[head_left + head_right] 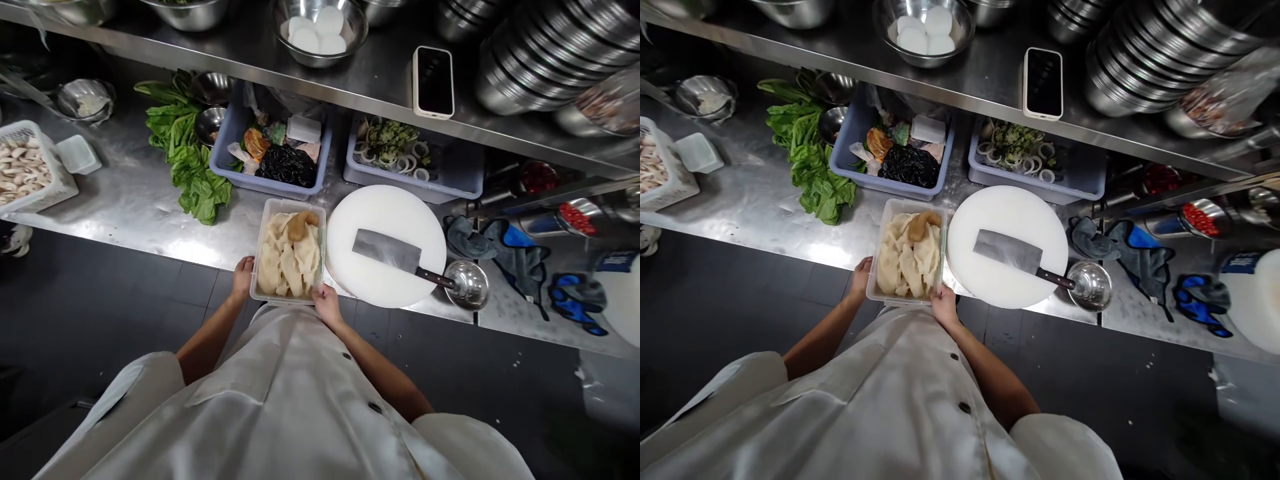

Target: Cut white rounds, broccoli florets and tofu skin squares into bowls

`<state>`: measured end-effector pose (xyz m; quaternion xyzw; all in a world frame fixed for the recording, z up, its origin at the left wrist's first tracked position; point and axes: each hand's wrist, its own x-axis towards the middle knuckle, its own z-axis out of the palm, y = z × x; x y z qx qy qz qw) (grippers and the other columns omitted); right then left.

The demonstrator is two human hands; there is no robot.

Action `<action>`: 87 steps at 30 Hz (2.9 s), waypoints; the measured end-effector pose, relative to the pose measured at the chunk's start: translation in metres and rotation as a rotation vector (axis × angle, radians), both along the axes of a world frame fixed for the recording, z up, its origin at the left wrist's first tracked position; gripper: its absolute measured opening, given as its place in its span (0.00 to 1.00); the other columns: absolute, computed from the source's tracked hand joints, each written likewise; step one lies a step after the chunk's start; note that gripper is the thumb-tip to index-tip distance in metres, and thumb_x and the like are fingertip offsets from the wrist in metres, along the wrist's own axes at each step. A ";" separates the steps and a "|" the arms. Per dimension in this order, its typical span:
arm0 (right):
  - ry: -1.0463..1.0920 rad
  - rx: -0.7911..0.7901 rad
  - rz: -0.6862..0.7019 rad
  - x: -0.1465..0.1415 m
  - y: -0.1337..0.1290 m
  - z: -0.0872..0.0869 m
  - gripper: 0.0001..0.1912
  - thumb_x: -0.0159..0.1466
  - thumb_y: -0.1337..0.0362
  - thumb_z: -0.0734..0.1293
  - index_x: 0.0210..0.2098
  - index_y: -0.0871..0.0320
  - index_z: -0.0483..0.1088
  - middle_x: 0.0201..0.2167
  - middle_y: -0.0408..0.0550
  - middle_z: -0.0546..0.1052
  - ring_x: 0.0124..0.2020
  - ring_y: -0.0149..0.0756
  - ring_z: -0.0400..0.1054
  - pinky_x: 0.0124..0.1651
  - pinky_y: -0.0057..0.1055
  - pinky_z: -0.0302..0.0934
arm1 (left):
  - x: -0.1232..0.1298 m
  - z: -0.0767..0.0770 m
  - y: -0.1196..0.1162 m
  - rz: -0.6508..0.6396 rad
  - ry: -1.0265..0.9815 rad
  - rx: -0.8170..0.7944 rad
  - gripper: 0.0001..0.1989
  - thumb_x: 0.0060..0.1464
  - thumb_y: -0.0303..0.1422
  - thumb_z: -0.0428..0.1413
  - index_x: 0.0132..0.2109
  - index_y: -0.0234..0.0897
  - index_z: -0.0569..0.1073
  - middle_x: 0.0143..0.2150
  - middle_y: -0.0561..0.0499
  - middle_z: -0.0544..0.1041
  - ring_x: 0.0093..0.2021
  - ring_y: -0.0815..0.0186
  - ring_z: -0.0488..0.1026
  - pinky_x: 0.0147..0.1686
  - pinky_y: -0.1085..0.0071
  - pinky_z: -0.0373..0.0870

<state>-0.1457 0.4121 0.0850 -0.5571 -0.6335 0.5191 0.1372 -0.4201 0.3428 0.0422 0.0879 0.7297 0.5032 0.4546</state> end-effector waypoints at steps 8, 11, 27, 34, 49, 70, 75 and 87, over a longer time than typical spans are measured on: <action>-0.152 0.042 0.076 0.019 -0.017 -0.001 0.19 0.66 0.52 0.59 0.22 0.53 0.57 0.20 0.43 0.66 0.25 0.33 0.60 0.32 0.29 0.53 | 0.033 0.018 -0.052 -0.075 -0.009 -0.242 0.30 0.64 0.56 0.50 0.59 0.40 0.77 0.50 0.40 0.83 0.50 0.51 0.80 0.41 0.64 0.76; -0.361 0.154 0.218 0.006 -0.015 -0.004 0.18 0.71 0.57 0.57 0.28 0.56 0.66 0.29 0.51 0.75 0.32 0.38 0.70 0.37 0.30 0.58 | 0.028 0.022 -0.042 -0.180 0.186 -0.252 0.32 0.69 0.55 0.42 0.60 0.39 0.77 0.55 0.42 0.82 0.58 0.52 0.77 0.54 0.63 0.75; -0.355 0.382 0.325 0.095 0.101 0.051 0.19 0.76 0.57 0.55 0.41 0.58 0.74 0.37 0.52 0.80 0.37 0.37 0.73 0.43 0.29 0.63 | 0.040 0.077 0.068 -0.824 1.334 -0.050 0.23 0.63 0.38 0.55 0.61 0.32 0.72 0.57 0.33 0.72 0.56 0.45 0.68 0.56 0.53 0.67; -0.954 0.551 0.336 0.234 0.185 0.059 0.28 0.65 0.73 0.60 0.65 0.64 0.63 0.59 0.69 0.69 0.58 0.57 0.63 0.55 0.49 0.60 | 0.099 0.064 0.108 -0.854 1.308 -0.074 0.11 0.53 0.33 0.58 0.43 0.33 0.76 0.51 0.34 0.71 0.53 0.47 0.68 0.57 0.51 0.67; 0.230 -0.486 0.008 0.399 0.170 0.021 0.32 0.56 0.32 0.69 0.34 0.52 0.57 0.21 0.34 0.67 0.15 0.26 0.56 0.18 0.26 0.53 | 0.118 0.183 0.151 0.067 0.459 -0.024 0.13 0.39 0.37 0.61 0.28 0.39 0.64 0.22 0.56 0.63 0.23 0.69 0.61 0.27 0.70 0.61; -0.963 0.447 0.231 0.318 0.124 -0.001 0.36 0.71 0.71 0.54 0.77 0.50 0.51 0.46 0.59 0.72 0.45 0.45 0.69 0.50 0.41 0.63 | 0.291 0.070 0.181 -0.890 1.272 0.054 0.12 0.56 0.39 0.59 0.40 0.34 0.78 0.59 0.32 0.70 0.61 0.39 0.62 0.55 0.43 0.60; -0.967 0.381 0.362 0.404 0.057 0.000 0.37 0.67 0.71 0.57 0.75 0.55 0.56 0.43 0.58 0.74 0.45 0.48 0.70 0.51 0.42 0.64 | 0.255 0.077 0.176 -1.246 1.104 0.200 0.16 0.52 0.32 0.59 0.49 0.37 0.77 0.68 0.36 0.64 0.67 0.42 0.59 0.57 0.45 0.62; -0.717 0.286 0.256 0.420 0.030 0.079 0.23 0.76 0.56 0.49 0.54 0.60 0.69 0.36 0.58 0.80 0.35 0.49 0.78 0.34 0.34 0.64 | 0.288 0.045 0.206 -1.035 1.094 0.428 0.13 0.63 0.29 0.54 0.51 0.37 0.78 0.59 0.37 0.67 0.61 0.49 0.62 0.60 0.47 0.66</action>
